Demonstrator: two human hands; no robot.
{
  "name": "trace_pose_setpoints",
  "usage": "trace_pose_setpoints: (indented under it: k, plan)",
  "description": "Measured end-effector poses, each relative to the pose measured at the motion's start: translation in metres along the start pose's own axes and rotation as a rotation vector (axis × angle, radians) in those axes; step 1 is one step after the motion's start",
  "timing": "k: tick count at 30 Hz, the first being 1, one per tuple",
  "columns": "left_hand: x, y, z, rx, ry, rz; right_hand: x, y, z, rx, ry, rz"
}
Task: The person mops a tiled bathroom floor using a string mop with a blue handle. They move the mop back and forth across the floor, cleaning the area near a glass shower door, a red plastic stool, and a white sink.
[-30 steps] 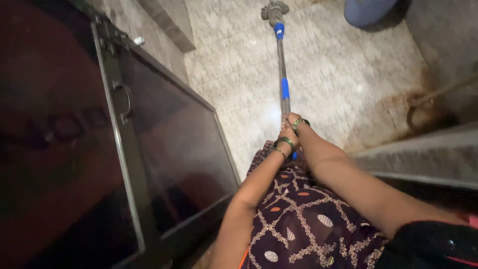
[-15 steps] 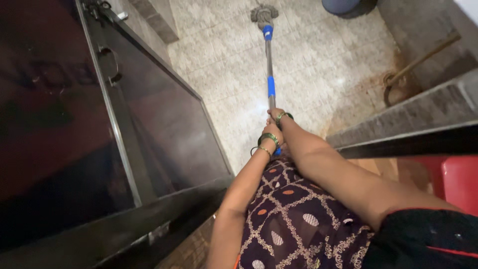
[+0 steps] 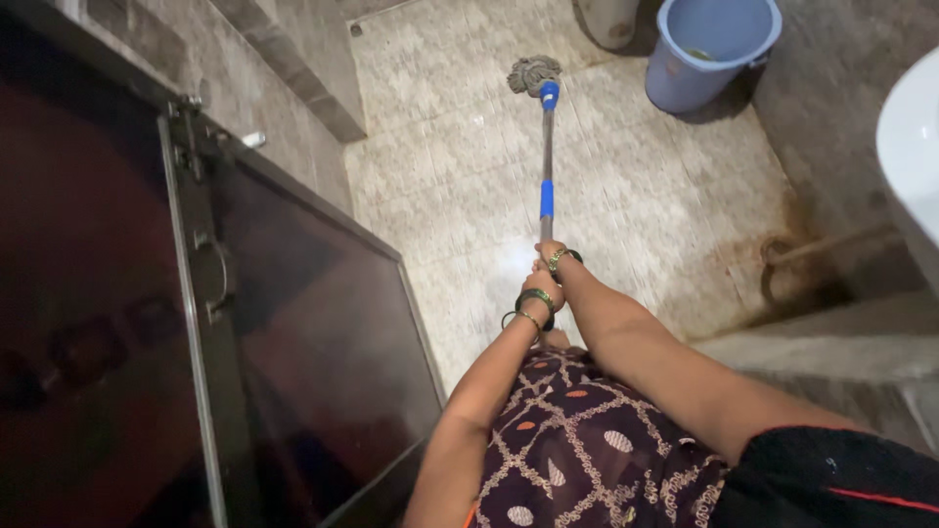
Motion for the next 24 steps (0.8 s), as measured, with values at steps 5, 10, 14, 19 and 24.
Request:
trace_pose_setpoints:
  k: [5, 10, 14, 19, 24]
  plan:
    - [-0.018, 0.084, 0.043, 0.044, -0.031, 0.093, -0.011, 0.068, -0.073, 0.002, -0.081, 0.053]
    - [-0.028, 0.146, 0.072, 0.039, -0.183, 0.034, -0.029, 0.136, -0.131, -0.050, -0.268, 0.108]
    - [-0.010, 0.148, 0.082, 0.068, -0.170, 0.027, -0.047, 0.138, -0.128, -0.090, -0.314, 0.143]
    - [0.025, 0.106, 0.064, 0.096, -0.156, 0.018, -0.054, 0.081, -0.083, -0.031, -0.115, 0.093]
    - [0.040, 0.059, 0.049, 0.110, -0.097, 0.007, -0.053, 0.035, -0.046, -0.042, -0.082, 0.086]
Point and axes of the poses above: each hand's wrist, its own y-axis towards the middle knuckle, its own x-axis out of the palm, z = x × y, the point moved 4 cm from there along y, towards the middle knuckle, and after that the axes turned 4 degrees about y, right-handed, at the moved point
